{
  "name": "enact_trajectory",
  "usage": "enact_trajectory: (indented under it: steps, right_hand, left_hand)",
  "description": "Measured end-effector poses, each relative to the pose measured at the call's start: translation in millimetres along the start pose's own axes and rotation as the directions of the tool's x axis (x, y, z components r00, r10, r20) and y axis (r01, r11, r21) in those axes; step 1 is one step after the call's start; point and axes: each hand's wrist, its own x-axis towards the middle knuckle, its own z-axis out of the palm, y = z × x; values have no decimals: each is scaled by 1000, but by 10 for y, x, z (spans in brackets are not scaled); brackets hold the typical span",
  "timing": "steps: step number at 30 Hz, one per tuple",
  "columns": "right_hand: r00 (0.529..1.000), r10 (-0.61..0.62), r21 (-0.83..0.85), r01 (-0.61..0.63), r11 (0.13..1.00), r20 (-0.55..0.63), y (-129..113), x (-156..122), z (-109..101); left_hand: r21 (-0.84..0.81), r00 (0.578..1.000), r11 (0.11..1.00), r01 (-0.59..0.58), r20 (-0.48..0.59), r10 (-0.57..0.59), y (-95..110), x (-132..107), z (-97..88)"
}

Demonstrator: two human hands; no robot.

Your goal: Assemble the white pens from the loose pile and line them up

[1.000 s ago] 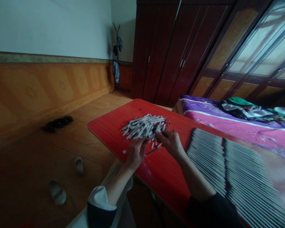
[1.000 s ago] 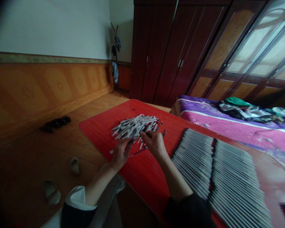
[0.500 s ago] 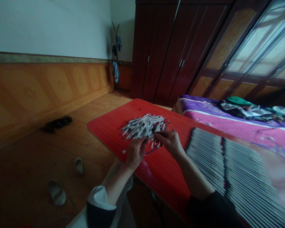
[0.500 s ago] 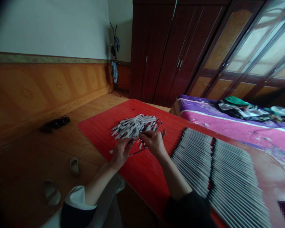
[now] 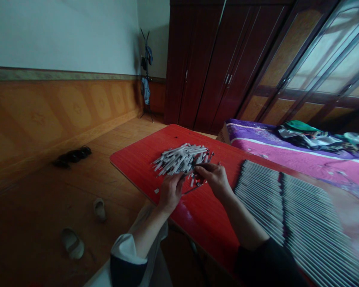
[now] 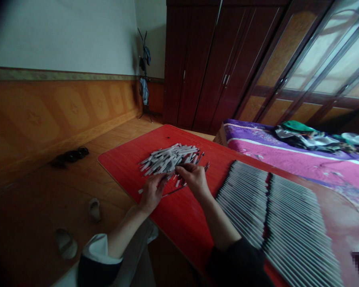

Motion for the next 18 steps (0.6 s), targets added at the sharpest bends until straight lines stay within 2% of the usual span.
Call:
enact_trajectory:
  steps: [4,9,13,16,18]
  right_hand:
    - [1000,22,39,-23,999,22,-10,-8,-1]
    - [998,64,58,-63,996,-19,-16,-25,30]
    - [998,11,36,-9,999,-69,-11,55,-43]
    - [983,-55,-183,23,983,-174,101,217,-144]
    - [989,-83,-443,20,896,-123,211,331,-169]
  left_hand:
    - [-13,1000,1000,-6,19,7,-5,3,-9]
    - [15,1000,1000,-8,21,8,-7,1,-9]
    - [-80,994,994,75,-77,-81,-48,-6,12]
    - [-176,970,971,163,-153,-191,-80,-7,25]
    - [-203,963,962,185,-159,-219,-83,-1,22]
